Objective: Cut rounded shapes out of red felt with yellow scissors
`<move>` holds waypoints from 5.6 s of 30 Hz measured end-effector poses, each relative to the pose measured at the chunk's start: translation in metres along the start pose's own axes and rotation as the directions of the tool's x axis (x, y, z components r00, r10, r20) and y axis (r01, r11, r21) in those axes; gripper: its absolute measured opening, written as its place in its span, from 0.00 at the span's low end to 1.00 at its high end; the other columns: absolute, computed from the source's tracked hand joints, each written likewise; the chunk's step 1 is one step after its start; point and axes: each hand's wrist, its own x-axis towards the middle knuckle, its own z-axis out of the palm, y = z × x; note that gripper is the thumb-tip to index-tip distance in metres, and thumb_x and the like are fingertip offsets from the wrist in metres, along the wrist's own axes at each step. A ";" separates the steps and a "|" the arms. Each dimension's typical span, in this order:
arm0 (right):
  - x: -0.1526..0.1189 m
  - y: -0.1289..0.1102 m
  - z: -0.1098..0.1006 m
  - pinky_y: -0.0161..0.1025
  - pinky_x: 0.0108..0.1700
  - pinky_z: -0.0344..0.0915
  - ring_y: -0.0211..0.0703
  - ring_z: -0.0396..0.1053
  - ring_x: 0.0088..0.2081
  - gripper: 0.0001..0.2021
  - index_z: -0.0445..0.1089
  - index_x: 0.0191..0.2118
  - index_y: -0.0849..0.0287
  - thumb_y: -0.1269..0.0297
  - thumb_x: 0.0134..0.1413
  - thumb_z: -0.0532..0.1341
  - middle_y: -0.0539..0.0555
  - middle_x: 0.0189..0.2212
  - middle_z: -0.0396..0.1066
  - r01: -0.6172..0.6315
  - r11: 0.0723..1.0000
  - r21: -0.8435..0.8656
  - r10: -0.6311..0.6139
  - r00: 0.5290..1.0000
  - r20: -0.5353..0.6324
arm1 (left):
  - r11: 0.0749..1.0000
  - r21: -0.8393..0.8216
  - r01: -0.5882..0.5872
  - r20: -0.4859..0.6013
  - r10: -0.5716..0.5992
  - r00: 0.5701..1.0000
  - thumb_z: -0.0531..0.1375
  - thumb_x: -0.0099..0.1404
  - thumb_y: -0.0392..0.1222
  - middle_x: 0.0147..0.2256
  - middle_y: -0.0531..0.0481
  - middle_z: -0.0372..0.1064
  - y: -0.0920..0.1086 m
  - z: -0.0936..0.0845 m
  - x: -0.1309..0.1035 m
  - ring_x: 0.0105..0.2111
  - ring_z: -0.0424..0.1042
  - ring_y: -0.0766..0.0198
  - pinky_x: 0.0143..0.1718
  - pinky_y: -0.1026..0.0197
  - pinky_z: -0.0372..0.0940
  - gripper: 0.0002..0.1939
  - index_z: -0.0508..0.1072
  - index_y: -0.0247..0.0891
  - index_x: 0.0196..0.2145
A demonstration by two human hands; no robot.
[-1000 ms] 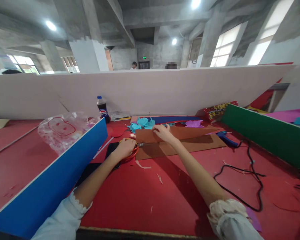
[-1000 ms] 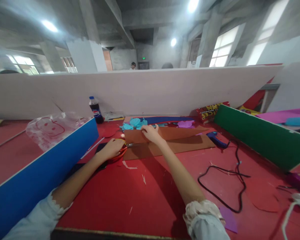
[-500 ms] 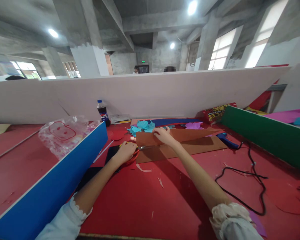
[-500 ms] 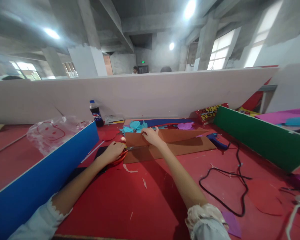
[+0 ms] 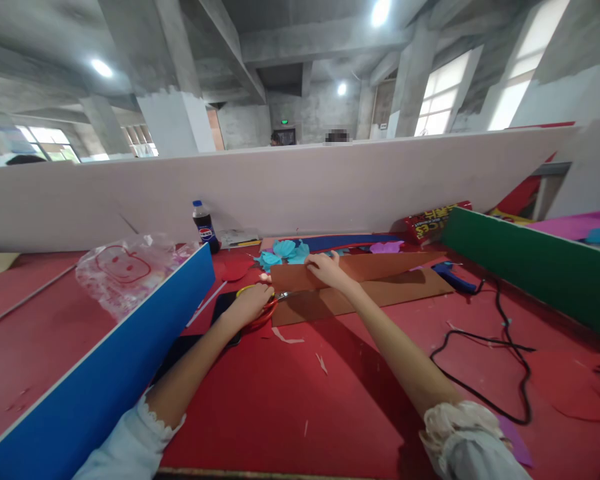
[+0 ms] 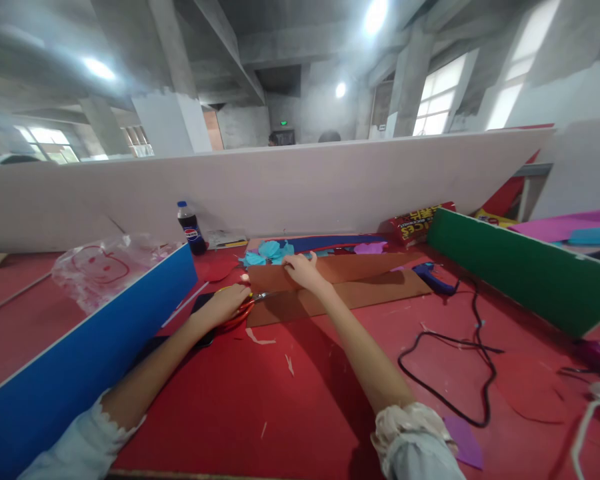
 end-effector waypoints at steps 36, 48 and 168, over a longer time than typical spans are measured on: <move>-0.003 -0.001 -0.008 0.56 0.51 0.33 0.40 0.62 0.40 0.10 0.65 0.33 0.52 0.70 0.50 0.49 0.48 0.34 0.70 -0.020 1.000 0.006 0.020 0.999 -0.024 | 0.999 0.018 -0.043 -0.114 0.045 0.992 0.47 0.61 0.39 0.36 0.41 0.64 -0.010 0.015 0.020 0.39 0.64 0.58 0.40 0.57 0.58 0.09 0.62 0.33 0.38; -0.002 0.005 -0.008 0.54 0.49 0.37 0.40 0.62 0.40 0.11 0.65 0.34 0.51 0.70 0.51 0.48 0.47 0.33 0.70 -0.029 0.999 -0.043 0.028 0.999 -0.030 | 0.999 0.030 -0.031 -0.067 0.032 0.997 0.48 0.61 0.40 0.38 0.39 0.65 -0.023 0.011 0.034 0.39 0.65 0.58 0.40 0.58 0.58 0.12 0.63 0.34 0.41; -0.001 0.011 -0.011 0.53 0.50 0.36 0.40 0.62 0.42 0.11 0.65 0.36 0.51 0.69 0.50 0.48 0.48 0.36 0.70 -0.114 0.993 -0.038 0.111 0.992 -0.060 | 0.958 0.143 -0.249 -0.143 0.269 0.953 0.48 0.60 0.36 0.34 0.41 0.67 0.010 0.012 0.090 0.32 0.68 0.61 0.34 0.60 0.60 0.09 0.64 0.33 0.37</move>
